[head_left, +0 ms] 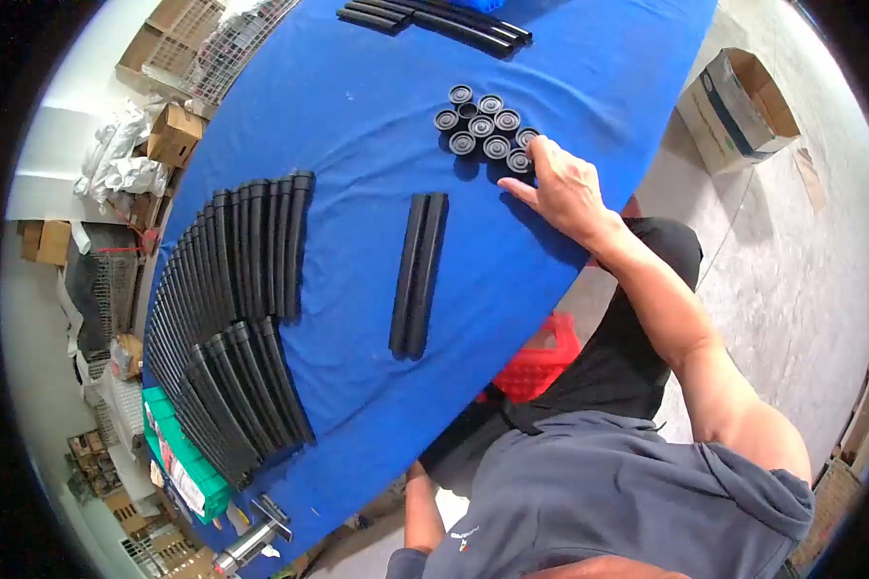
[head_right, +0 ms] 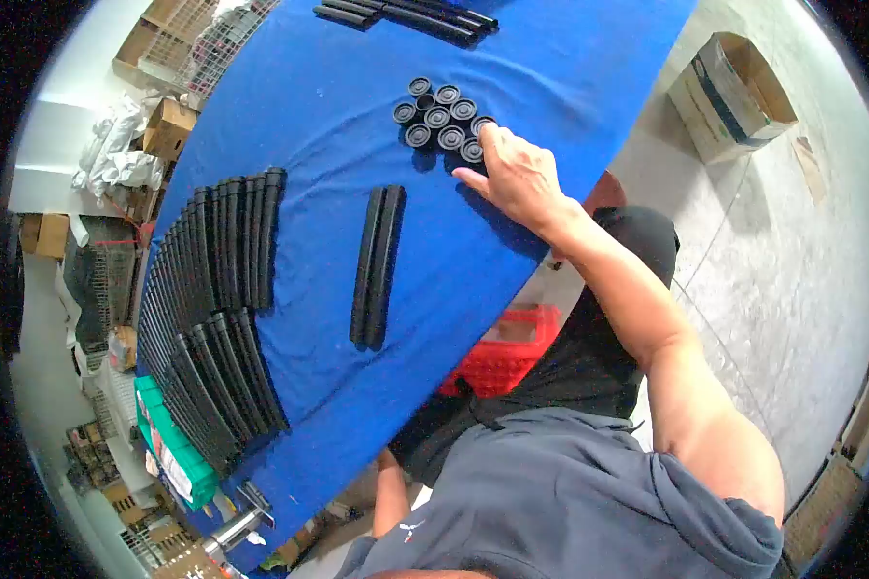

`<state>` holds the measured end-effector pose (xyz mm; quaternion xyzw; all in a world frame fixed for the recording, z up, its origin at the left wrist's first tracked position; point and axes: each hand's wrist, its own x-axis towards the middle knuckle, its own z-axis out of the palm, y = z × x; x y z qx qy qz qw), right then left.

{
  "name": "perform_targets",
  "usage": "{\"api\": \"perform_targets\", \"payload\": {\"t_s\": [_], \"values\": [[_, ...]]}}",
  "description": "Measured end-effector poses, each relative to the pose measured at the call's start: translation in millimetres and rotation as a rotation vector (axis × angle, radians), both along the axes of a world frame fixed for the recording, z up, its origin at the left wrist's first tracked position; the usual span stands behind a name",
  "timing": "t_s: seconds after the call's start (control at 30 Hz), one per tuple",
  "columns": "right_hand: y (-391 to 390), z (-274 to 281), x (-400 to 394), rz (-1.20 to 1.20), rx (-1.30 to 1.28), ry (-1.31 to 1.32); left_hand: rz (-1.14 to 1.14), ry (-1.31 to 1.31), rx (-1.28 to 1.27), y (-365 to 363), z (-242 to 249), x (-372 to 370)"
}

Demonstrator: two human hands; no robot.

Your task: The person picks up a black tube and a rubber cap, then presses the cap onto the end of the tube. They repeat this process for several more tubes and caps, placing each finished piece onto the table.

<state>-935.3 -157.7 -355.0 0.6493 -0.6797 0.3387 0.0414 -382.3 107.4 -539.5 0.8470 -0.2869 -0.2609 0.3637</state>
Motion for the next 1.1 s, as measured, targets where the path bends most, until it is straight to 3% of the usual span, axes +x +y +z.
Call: {"api": "perform_targets", "payload": {"t_s": [0.17,0.3,0.47,0.67,0.83,1.1], "values": [[9.5,2.6,5.8,0.060,-0.013,-0.111,-0.009,-0.010,0.000,1.4,1.9,0.4],[9.2,8.1,38.8,0.357,-0.106,-0.059,-0.003,-0.016,0.000,4.9,2.3,-1.2],[-7.4,-7.1,49.6,0.314,0.041,0.073,-0.011,-0.029,-0.004,5.7,5.8,-1.2],[14.6,28.3,51.3,0.307,-0.110,-0.052,0.011,-0.023,-0.013,9.5,4.1,-6.0],[33.8,12.8,91.3,0.875,-0.162,-0.145,-0.001,-0.034,-0.005,6.6,6.3,-6.5],[31.7,14.7,98.5,0.852,-0.120,-0.184,-0.011,-0.036,0.003,-10.4,6.3,-3.5]]}}
